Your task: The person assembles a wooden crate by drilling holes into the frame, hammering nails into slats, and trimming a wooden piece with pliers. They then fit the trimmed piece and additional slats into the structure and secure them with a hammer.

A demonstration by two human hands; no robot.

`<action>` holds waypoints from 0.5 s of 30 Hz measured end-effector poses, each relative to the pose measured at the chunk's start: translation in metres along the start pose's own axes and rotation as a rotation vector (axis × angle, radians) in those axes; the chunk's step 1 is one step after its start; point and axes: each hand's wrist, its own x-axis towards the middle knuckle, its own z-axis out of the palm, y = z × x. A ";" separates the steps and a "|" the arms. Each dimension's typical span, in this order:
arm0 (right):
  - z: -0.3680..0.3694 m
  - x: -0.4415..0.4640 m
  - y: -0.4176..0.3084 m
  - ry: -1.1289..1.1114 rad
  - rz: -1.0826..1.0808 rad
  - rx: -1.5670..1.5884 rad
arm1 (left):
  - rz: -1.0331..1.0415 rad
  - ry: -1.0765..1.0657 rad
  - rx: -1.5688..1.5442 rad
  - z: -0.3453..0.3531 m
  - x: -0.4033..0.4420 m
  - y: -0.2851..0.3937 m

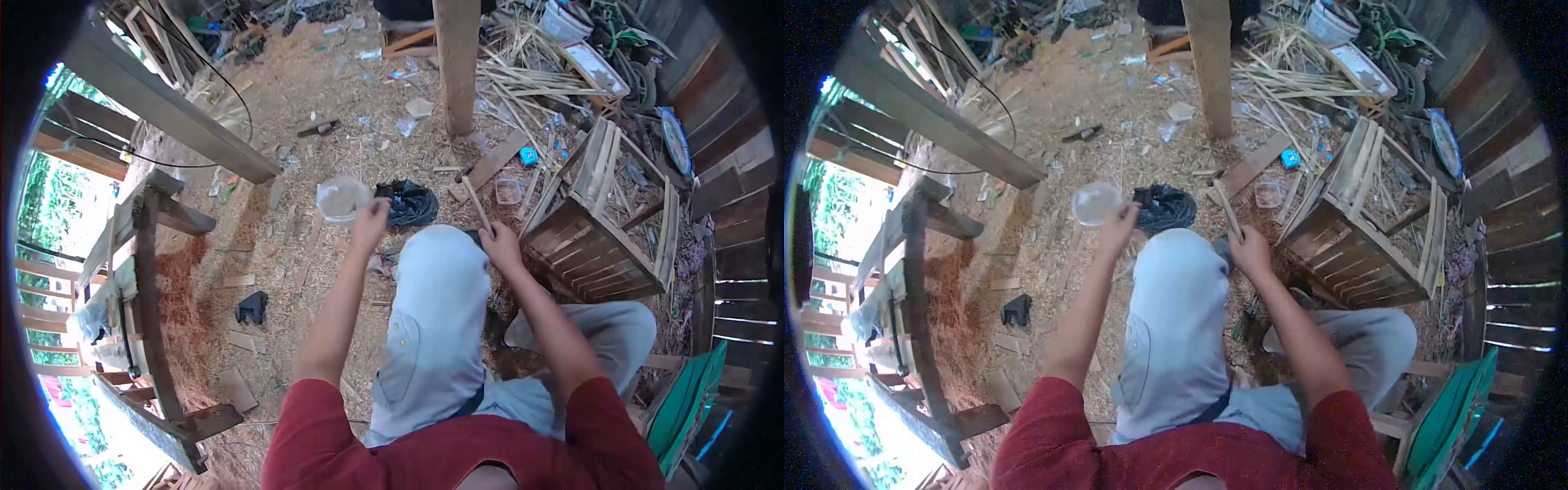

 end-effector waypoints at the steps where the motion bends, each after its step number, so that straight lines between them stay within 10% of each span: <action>1: 0.008 0.002 0.008 0.009 0.027 0.021 | -0.016 -0.034 0.015 0.022 0.002 -0.023; 15: 0.050 0.077 0.077 -0.304 0.055 -0.010 | 0.117 0.159 0.569 0.139 0.133 -0.204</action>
